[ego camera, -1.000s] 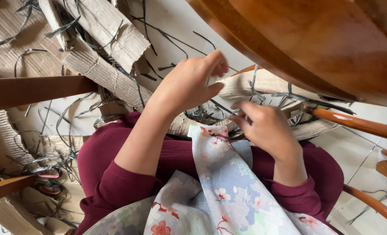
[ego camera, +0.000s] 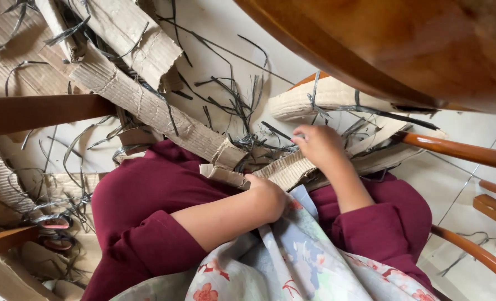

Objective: Wrapping a wooden chair leg with corrugated cardboard and securing it with plastic cable ties for protection during transport.

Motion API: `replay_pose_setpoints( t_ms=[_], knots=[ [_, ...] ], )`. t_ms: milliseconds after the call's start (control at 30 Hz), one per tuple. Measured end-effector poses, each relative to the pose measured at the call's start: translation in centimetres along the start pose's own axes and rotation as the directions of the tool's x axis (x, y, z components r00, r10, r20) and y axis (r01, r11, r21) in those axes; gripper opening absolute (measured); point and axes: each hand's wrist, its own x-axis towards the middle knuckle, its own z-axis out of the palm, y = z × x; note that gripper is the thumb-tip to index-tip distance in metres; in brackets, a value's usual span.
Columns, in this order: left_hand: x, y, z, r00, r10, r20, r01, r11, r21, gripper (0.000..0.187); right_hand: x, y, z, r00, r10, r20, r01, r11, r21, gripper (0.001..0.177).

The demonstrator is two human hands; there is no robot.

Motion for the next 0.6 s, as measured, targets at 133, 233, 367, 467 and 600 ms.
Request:
replay_pose_setpoints(
  t_ms=[133, 233, 367, 467, 600],
  knots=[
    [2.1, 0.6, 1.1, 0.995, -0.084, -0.046, 0.081, 0.995, -0.065, 0.045, 2.1, -0.5, 4.0, 1.000, 0.003, -0.015, -0.005, 0.987, -0.159, 0.015],
    [0.5, 0.6, 0.6, 0.991, -0.099, -0.086, 0.090, 0.991, -0.103, 0.047, 1.9, -1.4, 3.4, 1.000, -0.028, -0.007, 0.027, 0.992, -0.121, 0.014],
    [-2.5, 0.8, -0.1, 0.998, -0.048, -0.028, 0.046, 0.996, -0.073, 0.049, -0.8, -4.4, -0.7, 0.989, -0.089, 0.117, 0.003, 0.806, 0.592, 0.020],
    [-1.7, 0.6, 0.6, 0.998, -0.029, -0.047, 0.026, 0.997, -0.066, 0.052, -2.0, -4.4, -1.8, 0.953, -0.276, 0.125, -0.025, 0.342, 0.939, 0.012],
    [-2.0, 0.3, -0.2, 0.999, -0.024, -0.046, 0.022, 0.999, -0.047, 0.054, -2.7, -3.3, -1.2, 0.928, -0.364, 0.076, -0.042, 0.099, 0.994, 0.011]
  ],
)
